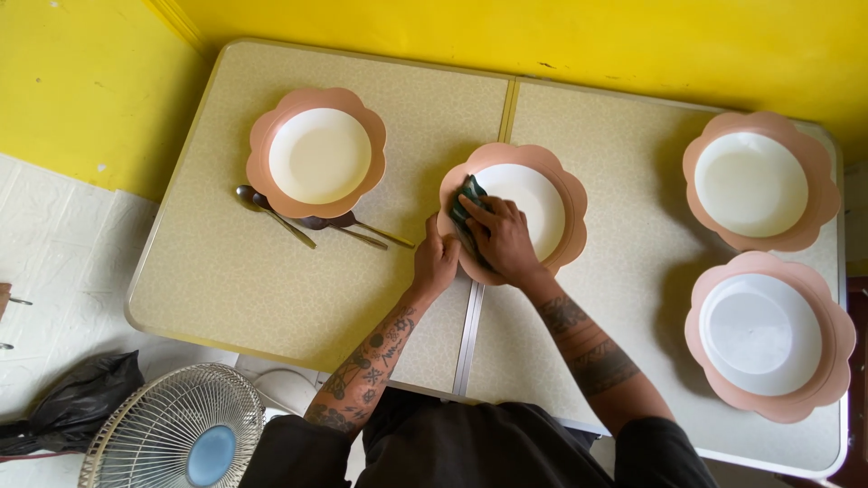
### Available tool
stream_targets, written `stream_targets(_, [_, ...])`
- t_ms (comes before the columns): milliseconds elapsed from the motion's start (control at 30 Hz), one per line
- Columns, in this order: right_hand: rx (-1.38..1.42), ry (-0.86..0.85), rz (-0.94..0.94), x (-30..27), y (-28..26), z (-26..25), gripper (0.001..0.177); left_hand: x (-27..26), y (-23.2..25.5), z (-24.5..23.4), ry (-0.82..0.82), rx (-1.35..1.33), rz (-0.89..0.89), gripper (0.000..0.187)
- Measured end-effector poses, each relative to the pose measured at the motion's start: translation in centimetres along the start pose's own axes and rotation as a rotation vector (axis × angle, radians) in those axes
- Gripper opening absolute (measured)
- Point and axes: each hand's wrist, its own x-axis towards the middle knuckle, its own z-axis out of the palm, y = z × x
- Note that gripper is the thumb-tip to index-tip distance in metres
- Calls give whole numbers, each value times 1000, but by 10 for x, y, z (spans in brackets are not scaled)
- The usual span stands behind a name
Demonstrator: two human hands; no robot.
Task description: The recorder is wiping down several plates on a table using a cloth.
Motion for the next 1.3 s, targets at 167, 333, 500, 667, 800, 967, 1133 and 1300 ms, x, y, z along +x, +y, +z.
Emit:
stream_targets(167, [-87,13,57,23,28,-4,44,4,2,-3,-81,-42,-52,54])
stream_targets(333, [-284,229,147,26,54,3,44,0,-6,5,-73,-105,7,53])
stream_targets(500, [-377,276,282,22,51,22,51,0,2,5,-95,8,-80,57])
stream_targets(667, [-234,84,142,16,3,19,67,2,-3,0,-86,-17,-87,59])
stream_targets(800, [-22,-3,-48,10,-1,22,64,2,-8,-6,-77,-95,-70,62])
stream_targets(967, [-24,-2,-3,22,15,14,67,2,-8,-4,-125,-113,7,61])
stream_targets(1133, [-239,131,152,31,45,18,70,-6,8,-3,-159,-98,-84,61])
stream_targets(1300, [-379,254,183,19,52,9,72,-11,18,0,-114,-18,34,49])
